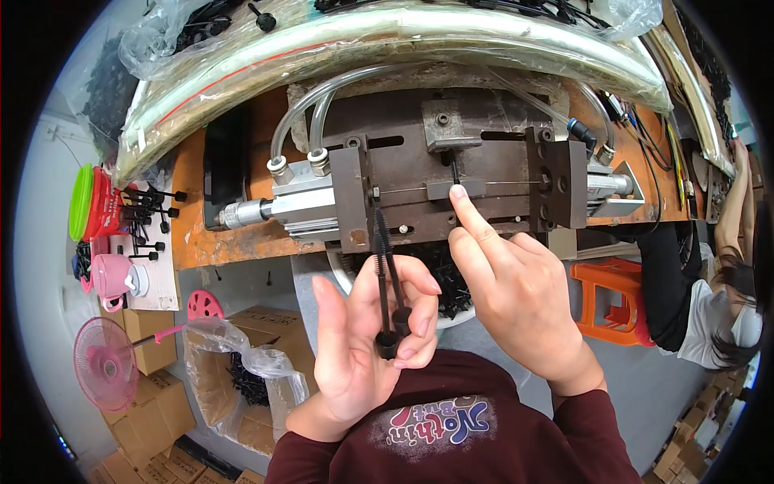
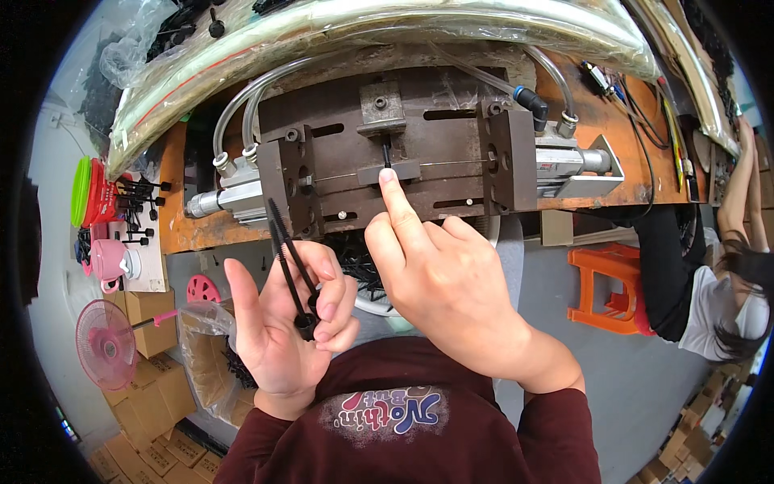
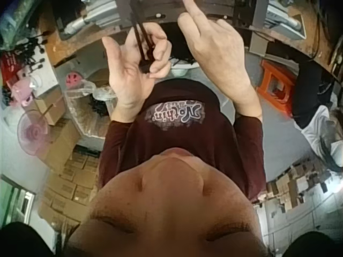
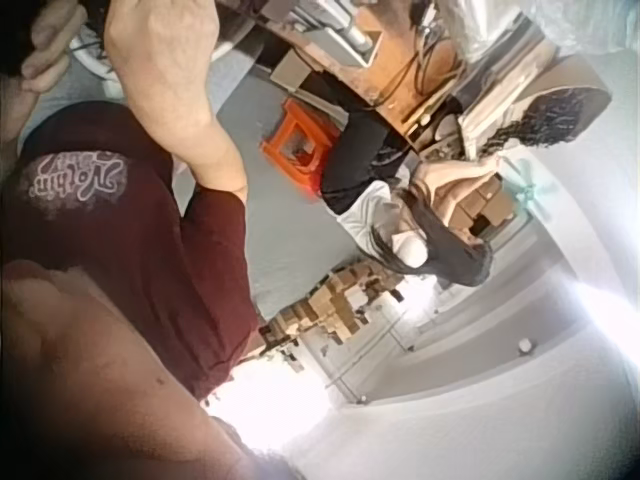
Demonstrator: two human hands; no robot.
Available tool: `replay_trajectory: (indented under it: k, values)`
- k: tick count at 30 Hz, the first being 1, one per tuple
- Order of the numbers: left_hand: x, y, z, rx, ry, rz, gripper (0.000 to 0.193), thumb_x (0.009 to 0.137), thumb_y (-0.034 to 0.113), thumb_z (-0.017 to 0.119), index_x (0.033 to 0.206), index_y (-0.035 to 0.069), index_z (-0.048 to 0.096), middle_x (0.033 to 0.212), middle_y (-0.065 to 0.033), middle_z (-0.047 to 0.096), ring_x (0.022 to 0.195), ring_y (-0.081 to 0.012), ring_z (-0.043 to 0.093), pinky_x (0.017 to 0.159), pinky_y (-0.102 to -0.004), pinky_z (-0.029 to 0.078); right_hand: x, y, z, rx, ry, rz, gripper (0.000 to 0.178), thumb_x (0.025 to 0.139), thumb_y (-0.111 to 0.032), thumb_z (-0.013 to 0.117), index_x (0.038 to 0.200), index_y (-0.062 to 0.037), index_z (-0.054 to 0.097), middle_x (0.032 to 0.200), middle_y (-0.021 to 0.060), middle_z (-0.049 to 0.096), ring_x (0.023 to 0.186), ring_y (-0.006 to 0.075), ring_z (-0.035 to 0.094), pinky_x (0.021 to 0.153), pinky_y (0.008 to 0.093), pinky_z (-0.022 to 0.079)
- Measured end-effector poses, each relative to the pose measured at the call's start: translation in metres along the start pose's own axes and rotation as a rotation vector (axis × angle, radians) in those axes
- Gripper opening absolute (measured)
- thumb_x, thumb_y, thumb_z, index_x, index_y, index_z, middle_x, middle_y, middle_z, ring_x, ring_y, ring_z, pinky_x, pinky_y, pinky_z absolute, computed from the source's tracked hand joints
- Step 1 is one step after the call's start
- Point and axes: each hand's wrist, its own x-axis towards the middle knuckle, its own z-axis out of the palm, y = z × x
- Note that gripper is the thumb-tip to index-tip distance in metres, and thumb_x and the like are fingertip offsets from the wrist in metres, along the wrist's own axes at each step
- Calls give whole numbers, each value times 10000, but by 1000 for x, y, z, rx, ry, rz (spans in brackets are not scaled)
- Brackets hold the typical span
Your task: Manually assemble small plastic components using a workbench fixture.
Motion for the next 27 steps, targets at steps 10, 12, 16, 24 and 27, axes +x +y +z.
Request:
replay_trajectory:
  k: [10, 12, 16, 24, 27]
  values:
    - [-1, 1, 10, 72, 101, 10, 781, 930, 702, 127, 1044, 8, 467, 729, -18, 390, 560, -93, 310, 486, -215, 246, 2, 2, -9, 118, 18, -12, 194, 709, -57, 636, 899, -28, 609, 1080, 153, 656, 540, 132, 557, 537, 253, 442]
    - [-3, 0, 4, 80, 55, -9, 794, 930, 695, 90, 1109, 11, 452, 772, -11, 401, 593, -86, 315, 539, -219, 270, -6, 3, -9, 388, 189, -63, 209, 701, -50, 662, 907, -38, 633, 1014, 119, 669, 542, 148, 564, 517, 260, 438]
    - [1, -6, 3, 185, 16, -17, 783, 932, 685, 70, 1169, 34, 436, 809, 7, 391, 663, -84, 336, 621, -214, 298, -17, -21, -28, 571, 242, -153, 278, 659, -84, 691, 932, -32, 677, 885, 39, 631, 602, 127, 556, 489, 234, 409]
    - [5, -13, 11, 329, 86, 22, 288, 1011, 294, 429, 1121, 30, 464, 817, -7, 435, 769, -89, 397, 701, -226, 356, -24, -23, -7, 571, 288, -197, 337, 606, -106, 685, 929, -9, 688, 966, 74, 633, 701, 161, 588, 543, 253, 438]
    - [4, -10, 11, 317, 70, -36, 278, 1024, 278, 393, 1111, 28, 479, 838, -26, 471, 756, -96, 426, 694, -226, 376, -29, -26, -12, 596, 264, -106, 351, 591, -69, 775, 937, -86, 720, 1009, 36, 630, 720, 155, 568, 575, 267, 450]
